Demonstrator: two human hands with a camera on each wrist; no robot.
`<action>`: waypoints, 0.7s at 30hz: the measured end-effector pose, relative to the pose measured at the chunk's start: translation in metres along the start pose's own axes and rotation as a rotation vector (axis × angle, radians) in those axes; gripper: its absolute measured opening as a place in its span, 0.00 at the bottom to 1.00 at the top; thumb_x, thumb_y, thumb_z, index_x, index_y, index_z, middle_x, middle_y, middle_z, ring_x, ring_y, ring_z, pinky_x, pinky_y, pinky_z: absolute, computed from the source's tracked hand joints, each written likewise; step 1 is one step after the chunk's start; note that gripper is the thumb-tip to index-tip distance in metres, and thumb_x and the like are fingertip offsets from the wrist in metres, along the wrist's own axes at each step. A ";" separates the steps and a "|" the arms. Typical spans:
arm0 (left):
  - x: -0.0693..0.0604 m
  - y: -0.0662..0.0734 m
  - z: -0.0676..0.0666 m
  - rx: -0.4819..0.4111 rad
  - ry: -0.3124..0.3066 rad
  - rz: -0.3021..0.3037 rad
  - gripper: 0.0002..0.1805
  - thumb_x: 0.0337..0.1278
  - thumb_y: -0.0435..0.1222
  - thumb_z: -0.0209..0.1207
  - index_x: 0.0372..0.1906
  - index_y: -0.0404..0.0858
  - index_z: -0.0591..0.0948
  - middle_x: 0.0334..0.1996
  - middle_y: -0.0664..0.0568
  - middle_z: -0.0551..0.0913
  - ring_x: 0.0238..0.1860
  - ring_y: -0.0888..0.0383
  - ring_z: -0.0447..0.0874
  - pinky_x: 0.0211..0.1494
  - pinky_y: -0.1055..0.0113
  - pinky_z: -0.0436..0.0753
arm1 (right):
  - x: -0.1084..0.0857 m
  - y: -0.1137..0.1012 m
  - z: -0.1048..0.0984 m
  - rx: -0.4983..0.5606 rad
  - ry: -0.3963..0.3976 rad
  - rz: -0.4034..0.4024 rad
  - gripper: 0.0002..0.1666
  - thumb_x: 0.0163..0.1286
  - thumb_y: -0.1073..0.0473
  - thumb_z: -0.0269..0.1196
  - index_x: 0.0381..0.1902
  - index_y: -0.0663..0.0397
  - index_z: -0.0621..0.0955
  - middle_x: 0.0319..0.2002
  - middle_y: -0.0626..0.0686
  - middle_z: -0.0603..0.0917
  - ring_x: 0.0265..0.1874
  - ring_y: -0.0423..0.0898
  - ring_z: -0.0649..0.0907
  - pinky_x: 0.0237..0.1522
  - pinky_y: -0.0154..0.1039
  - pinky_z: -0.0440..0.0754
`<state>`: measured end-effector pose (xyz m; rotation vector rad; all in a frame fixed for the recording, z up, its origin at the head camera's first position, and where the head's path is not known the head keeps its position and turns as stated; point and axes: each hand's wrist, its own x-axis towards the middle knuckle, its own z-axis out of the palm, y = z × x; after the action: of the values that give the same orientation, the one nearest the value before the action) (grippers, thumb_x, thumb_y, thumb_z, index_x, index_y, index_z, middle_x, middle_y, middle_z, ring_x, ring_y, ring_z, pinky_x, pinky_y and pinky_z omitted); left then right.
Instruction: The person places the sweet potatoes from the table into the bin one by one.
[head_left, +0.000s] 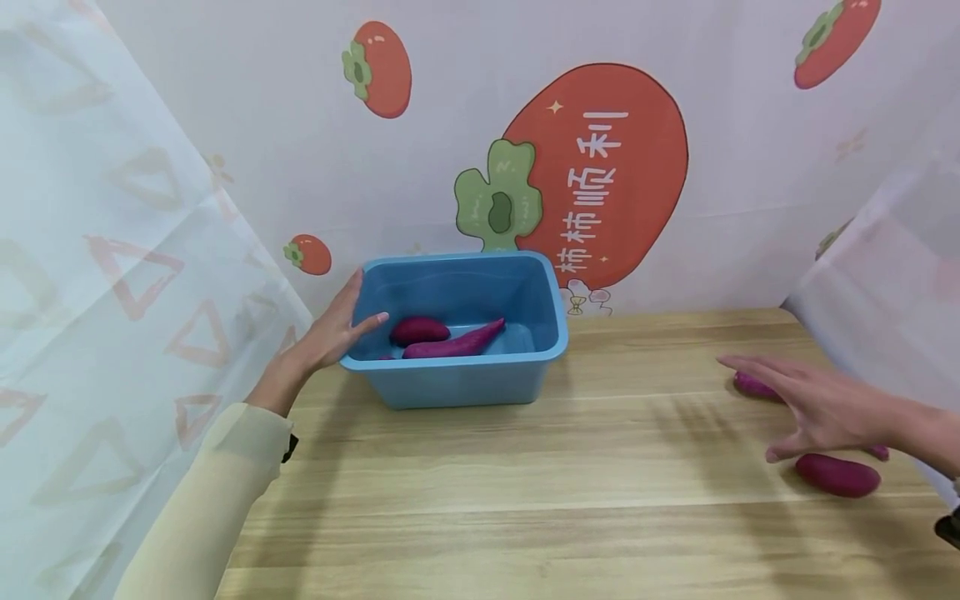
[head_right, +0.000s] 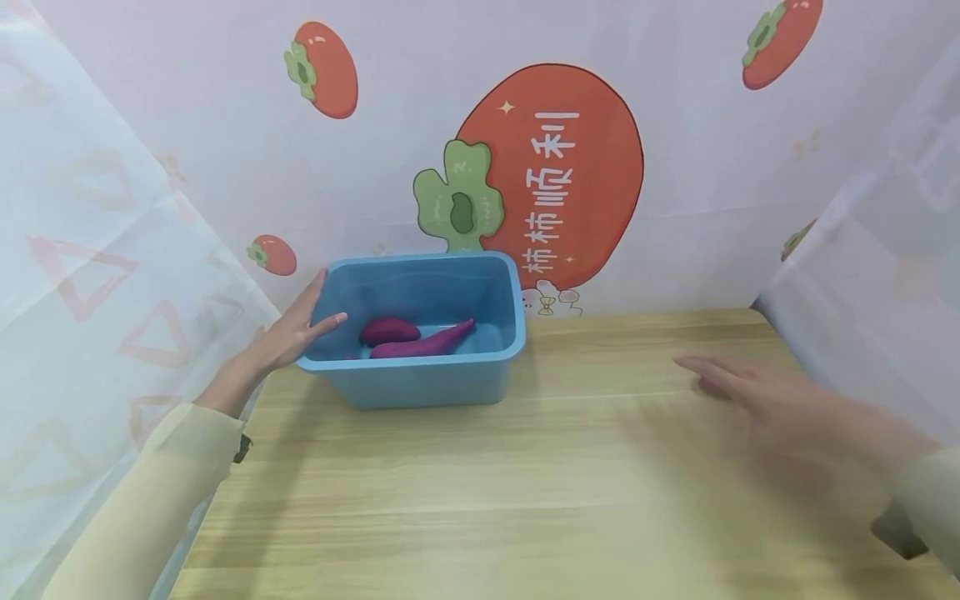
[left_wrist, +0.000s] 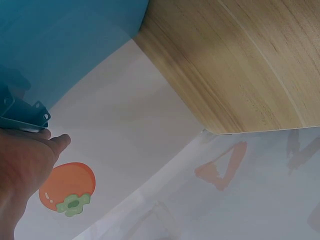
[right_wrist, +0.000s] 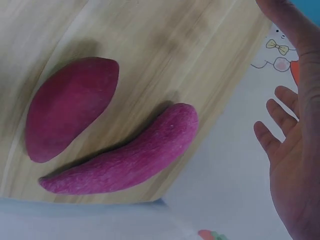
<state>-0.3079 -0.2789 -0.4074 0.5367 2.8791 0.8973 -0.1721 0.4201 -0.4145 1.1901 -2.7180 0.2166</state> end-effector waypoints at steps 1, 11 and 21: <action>0.000 0.000 0.000 0.001 0.000 0.001 0.56 0.77 0.62 0.50 0.86 0.44 0.28 0.87 0.48 0.30 0.87 0.41 0.30 0.82 0.30 0.41 | -0.002 0.000 0.000 0.006 -0.001 0.004 0.81 0.31 0.32 0.88 0.81 0.57 0.66 0.69 0.52 0.76 0.67 0.28 0.67 0.63 0.13 0.54; 0.002 -0.001 0.000 -0.006 0.001 0.003 0.56 0.77 0.63 0.49 0.86 0.45 0.28 0.87 0.48 0.31 0.87 0.40 0.30 0.82 0.28 0.41 | -0.024 0.007 0.009 0.041 0.014 0.011 0.80 0.31 0.38 0.90 0.80 0.59 0.66 0.75 0.45 0.70 0.74 0.20 0.55 0.70 0.13 0.47; 0.001 -0.002 0.002 -0.009 0.012 0.000 0.56 0.76 0.64 0.50 0.86 0.46 0.29 0.87 0.48 0.32 0.87 0.41 0.31 0.82 0.30 0.42 | -0.048 0.009 0.023 0.058 -0.046 0.081 0.82 0.28 0.45 0.91 0.82 0.52 0.64 0.78 0.43 0.70 0.53 0.29 0.76 0.43 0.21 0.72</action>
<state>-0.3096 -0.2789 -0.4104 0.5318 2.8841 0.9164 -0.1489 0.4557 -0.4472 1.1141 -2.8209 0.2830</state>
